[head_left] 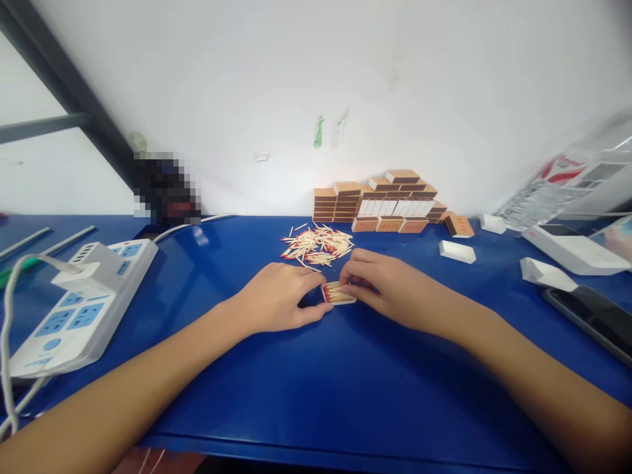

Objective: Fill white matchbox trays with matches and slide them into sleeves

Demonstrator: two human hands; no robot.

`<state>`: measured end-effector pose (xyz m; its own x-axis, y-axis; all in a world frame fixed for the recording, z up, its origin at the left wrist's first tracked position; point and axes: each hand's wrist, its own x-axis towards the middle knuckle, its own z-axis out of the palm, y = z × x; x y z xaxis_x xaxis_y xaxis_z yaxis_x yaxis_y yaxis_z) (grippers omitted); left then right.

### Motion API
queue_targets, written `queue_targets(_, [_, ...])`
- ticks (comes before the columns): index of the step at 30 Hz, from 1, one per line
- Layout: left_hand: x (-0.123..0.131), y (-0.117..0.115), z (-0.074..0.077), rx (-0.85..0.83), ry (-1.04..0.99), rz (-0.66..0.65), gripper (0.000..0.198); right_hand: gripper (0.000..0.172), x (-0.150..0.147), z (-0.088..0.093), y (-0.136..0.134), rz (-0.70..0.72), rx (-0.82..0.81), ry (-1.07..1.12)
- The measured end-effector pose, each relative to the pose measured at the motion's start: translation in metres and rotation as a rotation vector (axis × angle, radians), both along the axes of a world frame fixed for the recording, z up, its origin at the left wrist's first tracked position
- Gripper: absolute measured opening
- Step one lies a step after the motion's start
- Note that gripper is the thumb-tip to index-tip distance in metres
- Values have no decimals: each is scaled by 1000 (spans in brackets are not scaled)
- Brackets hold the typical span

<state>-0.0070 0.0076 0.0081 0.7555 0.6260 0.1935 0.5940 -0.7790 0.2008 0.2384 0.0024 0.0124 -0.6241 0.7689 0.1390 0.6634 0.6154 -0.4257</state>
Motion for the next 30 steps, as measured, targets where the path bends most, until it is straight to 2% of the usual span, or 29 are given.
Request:
queue_targets(5, [1,-2,-1,-17,22,-11,28,10,-7,-4,21,-113,84,85])
queue_targets(8, [2,-4,-3,-25,42,-15,29,6,-15,-11,39,-98,71,62])
queue_targets(11, [3,-5,-4,-12,56,-14,29,13,-21,-18,48,-96,42,70])
queue_targets(18, [3,-6,-7,-12,21,-39,30,18,-14,-18,40,-121,7,13])
queue_targets(23, [3,-5,-8,13,18,-50,30,22,4,-13,34,-132,-13,-54])
queue_targets(30, [4,-5,-5,0,35,-44,30,22,29,-15,34,-174,-30,-101])
